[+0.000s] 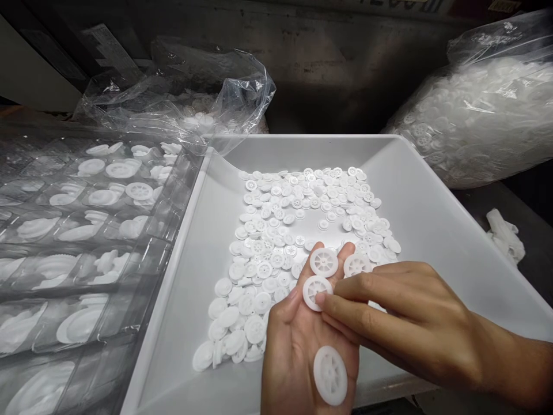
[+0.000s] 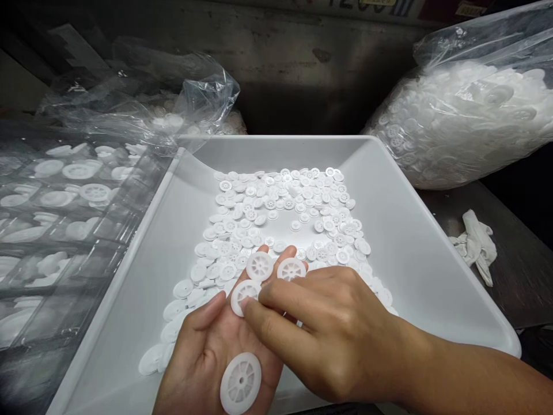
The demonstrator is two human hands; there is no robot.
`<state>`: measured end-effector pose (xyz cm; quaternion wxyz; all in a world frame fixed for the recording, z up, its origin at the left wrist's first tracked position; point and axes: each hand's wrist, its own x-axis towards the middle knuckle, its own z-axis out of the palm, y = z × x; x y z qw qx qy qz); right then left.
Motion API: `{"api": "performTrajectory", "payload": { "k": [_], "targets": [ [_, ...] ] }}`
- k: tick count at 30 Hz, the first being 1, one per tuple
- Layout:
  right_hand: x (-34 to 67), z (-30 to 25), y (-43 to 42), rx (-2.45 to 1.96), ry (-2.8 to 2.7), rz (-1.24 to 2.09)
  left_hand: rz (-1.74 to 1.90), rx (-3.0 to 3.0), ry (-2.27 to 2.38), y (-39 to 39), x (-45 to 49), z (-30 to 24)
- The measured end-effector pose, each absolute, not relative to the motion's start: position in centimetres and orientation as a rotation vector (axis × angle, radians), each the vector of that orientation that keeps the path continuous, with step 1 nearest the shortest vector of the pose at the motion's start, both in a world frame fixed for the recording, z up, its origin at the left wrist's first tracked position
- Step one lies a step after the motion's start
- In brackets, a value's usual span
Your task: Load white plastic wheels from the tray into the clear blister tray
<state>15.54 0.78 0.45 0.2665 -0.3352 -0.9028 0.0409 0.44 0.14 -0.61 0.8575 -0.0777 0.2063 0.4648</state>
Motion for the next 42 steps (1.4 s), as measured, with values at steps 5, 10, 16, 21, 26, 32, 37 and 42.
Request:
{"api": "performTrajectory", "payload": {
  "k": [5,10,16,21,26,32,37,42],
  "targets": [
    [16.2,1.2,0.2,-0.937,-2.425,0.347,0.988,-0.2,0.456,0.1,0.3,-1.0],
    [16.3,1.1,-0.9,-1.105,-2.487,0.273,0.99,-0.304,0.497,0.0,0.4,-1.0],
    [15.8,0.1,-1.5,-1.105,-2.525,0.224,0.99,-0.327,0.504,0.3,0.4,-0.8],
    [15.7,0.6,-0.7,-0.981,-2.491,0.313,0.988,-0.352,0.509,0.2,0.2,-1.1],
    [16.6,2.3,0.1,-0.967,-2.461,0.073,1.022,-0.267,0.454,0.3,0.2,-1.8],
    [17.3,2.6,0.5,-0.896,-2.582,0.048,1.071,-0.204,0.43,0.5,0.4,-1.3],
    [17.3,1.9,0.7,-0.865,-2.634,0.223,1.07,-0.207,0.456,0.6,0.4,-1.1],
    [17.4,1.7,0.9,-0.886,-2.659,0.272,1.073,-0.24,0.472,0.6,0.2,-1.1]
  ]
}}
